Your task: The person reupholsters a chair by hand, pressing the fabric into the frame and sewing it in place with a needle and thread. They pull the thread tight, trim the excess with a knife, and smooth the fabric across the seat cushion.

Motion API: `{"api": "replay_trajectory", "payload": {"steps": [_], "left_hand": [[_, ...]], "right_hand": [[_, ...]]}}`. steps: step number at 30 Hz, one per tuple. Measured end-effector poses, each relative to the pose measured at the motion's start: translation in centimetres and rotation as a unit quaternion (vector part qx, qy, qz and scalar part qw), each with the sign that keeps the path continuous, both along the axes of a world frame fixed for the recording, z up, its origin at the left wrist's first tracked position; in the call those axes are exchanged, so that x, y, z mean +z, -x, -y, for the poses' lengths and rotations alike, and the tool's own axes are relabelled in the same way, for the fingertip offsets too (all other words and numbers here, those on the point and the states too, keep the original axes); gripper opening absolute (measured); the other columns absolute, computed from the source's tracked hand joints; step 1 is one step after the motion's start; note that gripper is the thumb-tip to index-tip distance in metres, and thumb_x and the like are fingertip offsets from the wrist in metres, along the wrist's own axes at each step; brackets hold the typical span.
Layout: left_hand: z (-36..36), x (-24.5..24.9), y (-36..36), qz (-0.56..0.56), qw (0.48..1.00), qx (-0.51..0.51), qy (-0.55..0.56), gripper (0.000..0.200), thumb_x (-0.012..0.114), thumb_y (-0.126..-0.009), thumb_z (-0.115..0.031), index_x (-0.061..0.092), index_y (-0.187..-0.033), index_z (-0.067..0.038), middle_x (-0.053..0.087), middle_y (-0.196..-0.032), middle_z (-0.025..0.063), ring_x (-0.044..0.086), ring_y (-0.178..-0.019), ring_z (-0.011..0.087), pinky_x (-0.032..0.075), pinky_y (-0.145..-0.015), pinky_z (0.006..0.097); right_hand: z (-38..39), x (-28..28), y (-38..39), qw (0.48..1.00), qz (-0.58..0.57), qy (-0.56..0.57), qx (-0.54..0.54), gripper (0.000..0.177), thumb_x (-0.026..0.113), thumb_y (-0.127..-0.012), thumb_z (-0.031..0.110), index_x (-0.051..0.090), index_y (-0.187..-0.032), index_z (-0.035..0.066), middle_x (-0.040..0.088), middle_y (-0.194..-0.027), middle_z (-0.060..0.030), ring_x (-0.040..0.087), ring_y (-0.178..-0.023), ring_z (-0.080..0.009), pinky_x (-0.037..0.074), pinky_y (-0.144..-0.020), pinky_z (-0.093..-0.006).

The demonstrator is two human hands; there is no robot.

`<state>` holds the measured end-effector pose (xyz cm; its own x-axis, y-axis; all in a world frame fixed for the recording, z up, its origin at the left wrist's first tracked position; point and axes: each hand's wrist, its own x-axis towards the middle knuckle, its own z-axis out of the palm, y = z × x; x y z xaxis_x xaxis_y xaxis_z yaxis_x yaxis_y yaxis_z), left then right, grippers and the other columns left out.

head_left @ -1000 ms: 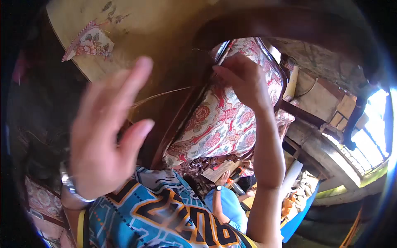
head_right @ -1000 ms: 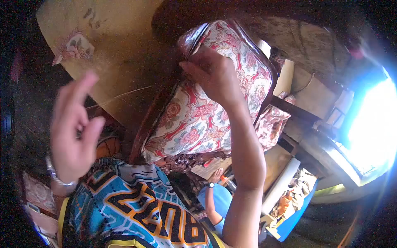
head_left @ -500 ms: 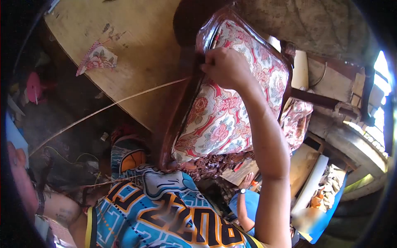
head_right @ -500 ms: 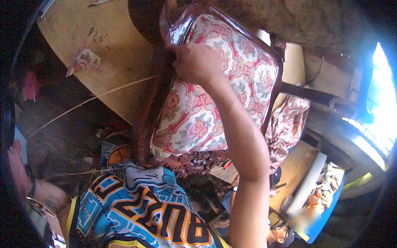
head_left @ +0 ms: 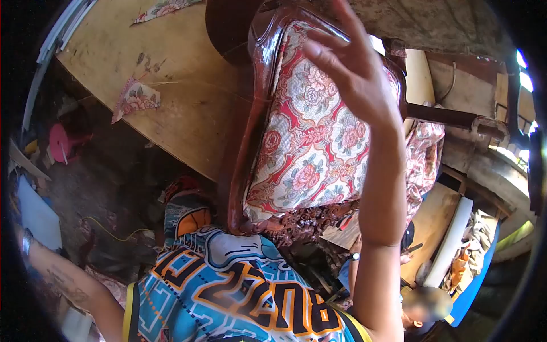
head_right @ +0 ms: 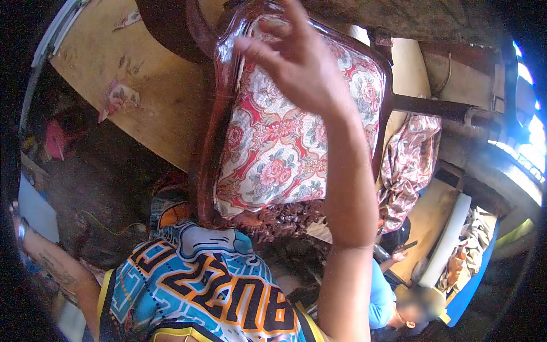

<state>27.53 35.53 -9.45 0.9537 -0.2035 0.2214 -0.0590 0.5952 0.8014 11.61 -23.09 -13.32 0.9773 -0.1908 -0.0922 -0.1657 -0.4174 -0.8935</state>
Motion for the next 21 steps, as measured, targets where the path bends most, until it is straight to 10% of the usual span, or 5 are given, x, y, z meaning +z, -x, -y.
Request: {"api": "replay_trajectory", "payload": {"steps": [6, 14, 21], "left_hand": [[-10.6, -11.3, -6.2, -0.132, 0.991, -0.009, -0.033, 0.04, 0.05, -0.091, -0.044, 0.066, -0.113, -0.015, 0.058, -0.127, 0.0158, 0.049, -0.118, 0.0397, 0.037, -0.098, 0.0537], [-6.1, -15.5, -6.2, -0.277, 0.959, 0.044, -0.04, 0.052, 0.048, -0.092, -0.053, 0.06, -0.122, -0.012, 0.061, -0.121, 0.0203, 0.056, -0.11, 0.0442, 0.043, -0.094, 0.0578], [-1.6, -14.2, -6.3, -0.274, 0.959, 0.022, -0.071, 0.053, 0.049, -0.093, -0.051, 0.054, -0.126, -0.01, 0.058, -0.124, 0.0212, 0.058, -0.107, 0.044, 0.044, -0.092, 0.0569]], "right_hand": [[0.9, -2.2, 5.5, 0.97, -0.157, 0.186, 0.011, 0.03, 0.072, -0.083, 0.019, 0.066, -0.111, 0.009, 0.066, -0.095, -0.0092, 0.062, -0.074, -0.0184, 0.052, -0.066, -0.0322], [-3.4, -7.5, 7.1, 0.915, 0.043, 0.401, 0.019, 0.019, 0.072, -0.076, 0.013, 0.071, -0.095, 0.01, 0.058, -0.086, -0.007, 0.055, -0.084, -0.0269, 0.047, -0.072, -0.0394], [-4.6, -6.9, 6.6, 0.988, -0.013, 0.099, -0.116, 0.017, 0.059, -0.09, 0.015, 0.062, -0.083, 0.0, 0.055, -0.083, -0.0097, 0.056, -0.083, -0.0222, 0.044, -0.074, -0.0353]]}}
